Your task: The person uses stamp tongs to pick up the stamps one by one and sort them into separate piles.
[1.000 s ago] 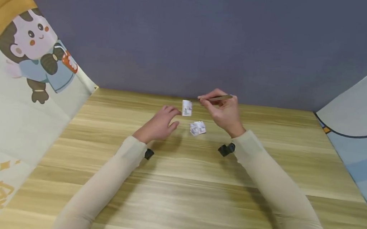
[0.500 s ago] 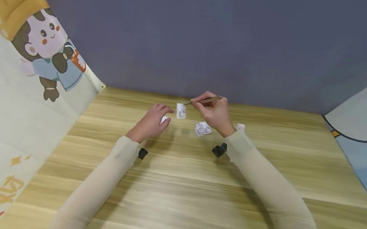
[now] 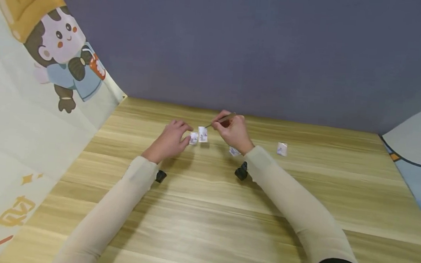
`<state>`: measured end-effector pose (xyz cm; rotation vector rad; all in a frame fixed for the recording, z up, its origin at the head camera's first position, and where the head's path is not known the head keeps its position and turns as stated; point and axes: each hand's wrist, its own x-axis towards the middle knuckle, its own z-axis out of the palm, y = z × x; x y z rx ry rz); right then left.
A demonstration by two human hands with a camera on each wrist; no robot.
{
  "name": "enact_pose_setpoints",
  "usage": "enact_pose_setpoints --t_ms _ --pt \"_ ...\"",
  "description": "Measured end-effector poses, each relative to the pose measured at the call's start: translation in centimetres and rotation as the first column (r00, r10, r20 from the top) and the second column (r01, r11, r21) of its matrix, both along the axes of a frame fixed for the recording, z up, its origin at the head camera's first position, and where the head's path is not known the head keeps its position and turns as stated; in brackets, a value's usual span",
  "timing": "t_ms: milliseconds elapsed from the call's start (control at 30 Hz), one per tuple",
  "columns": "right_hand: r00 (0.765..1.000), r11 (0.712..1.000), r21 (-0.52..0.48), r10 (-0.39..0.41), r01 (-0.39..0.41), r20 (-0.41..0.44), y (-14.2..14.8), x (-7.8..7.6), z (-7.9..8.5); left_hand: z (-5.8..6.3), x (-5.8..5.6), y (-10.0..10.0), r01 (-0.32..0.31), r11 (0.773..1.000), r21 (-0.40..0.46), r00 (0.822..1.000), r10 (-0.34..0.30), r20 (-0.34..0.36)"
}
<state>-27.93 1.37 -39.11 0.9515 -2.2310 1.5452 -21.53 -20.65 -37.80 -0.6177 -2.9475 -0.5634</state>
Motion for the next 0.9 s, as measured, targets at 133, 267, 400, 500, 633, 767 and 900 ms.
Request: enact_pose_setpoints --t_ms 133,267,400,500,633,767,900 --pt "0.999 0.998 0.048 -0.028 0.027 0.018 -0.8 -1.0 -0.7 -0.7 -0.1 0.0 -0.002 1.0 -0.031 0.999 0.003 0.032" --pt "0.998 0.994 0.093 -0.056 0.053 0.035 -1.7 -1.7 -1.3 -1.4 -0.2 0.3 0.009 0.998 -0.065 0.996 -0.004 0.084" --pt "0.996 0.99 0.12 -0.075 0.069 0.053 -2.6 -2.1 -1.9 -1.9 -0.1 0.6 0.004 0.993 -0.117 0.988 0.014 0.157" --pt "0.995 0.987 0.14 -0.091 0.083 0.051 -3.1 -2.3 -2.4 -2.2 -0.1 0.7 -0.003 0.986 -0.164 0.975 0.039 0.22" --pt "0.994 0.98 0.174 -0.106 0.099 0.031 -3.5 -2.4 -2.9 -2.6 -0.1 0.9 0.006 0.975 -0.224 0.963 0.055 0.265" --pt "0.993 0.972 0.205 -0.116 0.112 0.007 -3.8 -2.5 -3.1 -2.8 0.0 1.2 0.02 0.968 -0.251 0.964 0.048 0.261" --pt "0.993 0.97 0.218 -0.114 0.11 0.006 -3.9 -2.6 -3.3 -2.8 0.1 1.4 0.021 0.965 -0.26 0.966 0.048 0.255"
